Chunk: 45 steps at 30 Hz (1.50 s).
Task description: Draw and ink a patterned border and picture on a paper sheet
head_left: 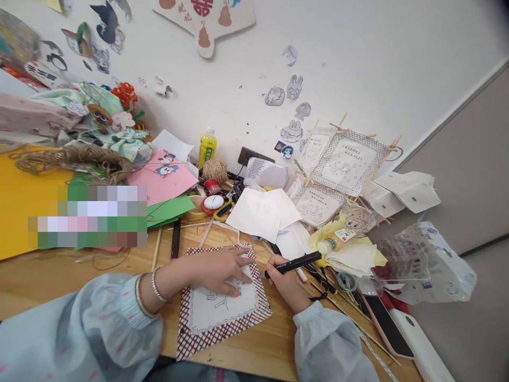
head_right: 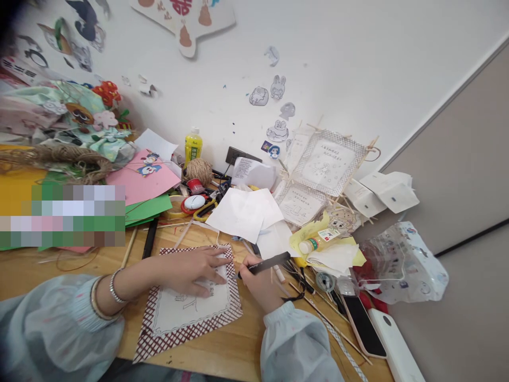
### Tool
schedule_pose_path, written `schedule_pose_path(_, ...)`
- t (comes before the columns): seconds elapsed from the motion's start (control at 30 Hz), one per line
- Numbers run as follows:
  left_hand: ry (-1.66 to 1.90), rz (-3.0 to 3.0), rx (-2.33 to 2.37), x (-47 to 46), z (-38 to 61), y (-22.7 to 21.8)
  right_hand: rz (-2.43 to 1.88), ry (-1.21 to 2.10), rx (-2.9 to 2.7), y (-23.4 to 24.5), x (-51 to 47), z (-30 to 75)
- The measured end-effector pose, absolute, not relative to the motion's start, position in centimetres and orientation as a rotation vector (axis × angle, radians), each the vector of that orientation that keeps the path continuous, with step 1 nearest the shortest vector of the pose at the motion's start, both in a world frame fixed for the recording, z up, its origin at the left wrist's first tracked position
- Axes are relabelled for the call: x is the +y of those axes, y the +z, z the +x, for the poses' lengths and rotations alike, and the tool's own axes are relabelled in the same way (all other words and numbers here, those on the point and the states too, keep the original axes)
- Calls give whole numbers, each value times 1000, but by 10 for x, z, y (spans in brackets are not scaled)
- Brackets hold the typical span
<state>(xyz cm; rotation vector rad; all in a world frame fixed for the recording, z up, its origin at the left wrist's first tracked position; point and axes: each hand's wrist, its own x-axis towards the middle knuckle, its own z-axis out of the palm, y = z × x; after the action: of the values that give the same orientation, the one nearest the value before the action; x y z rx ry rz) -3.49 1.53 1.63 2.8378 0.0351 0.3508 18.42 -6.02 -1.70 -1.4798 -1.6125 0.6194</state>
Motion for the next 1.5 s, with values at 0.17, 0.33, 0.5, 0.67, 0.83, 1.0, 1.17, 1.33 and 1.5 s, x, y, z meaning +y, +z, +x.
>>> schedule_pose_path(0.17, 310, 2820, 22, 15, -36, 16, -1486, 606, -1645, -12, -61, 180)
schedule_pose_path(0.33, 223, 2837, 31, 17, -37, 14, -1457, 571, -1708, -10, -62, 177)
schedule_pose_path(0.5, 181, 2838, 43, 17, -37, 14, -1425, 596, -1764, -11, -63, 177)
schedule_pose_path(0.67, 186, 2826, 41, 17, -36, 16, -1495, 513, -1692, -13, -61, 178)
schedule_pose_path(0.83, 186, 2799, 35, 17, -37, 15, -1514, 447, -1643, -17, -57, 180)
schedule_pose_path(1.0, 198, 2789, 38, 18, -37, 13, -1480, 508, -1603, -15, -59, 182)
schedule_pose_path(1.17, 190, 2795, 39, 16, -36, 16, -1463, 652, -1691, -10, -62, 179)
schedule_pose_path(1.33, 172, 2809, 36, 15, -36, 17, -1435, 630, -1726, -11, -62, 177)
schedule_pose_path(1.5, 233, 2775, 21, 16, -36, 15, -1470, 554, -1680, -18, -59, 180)
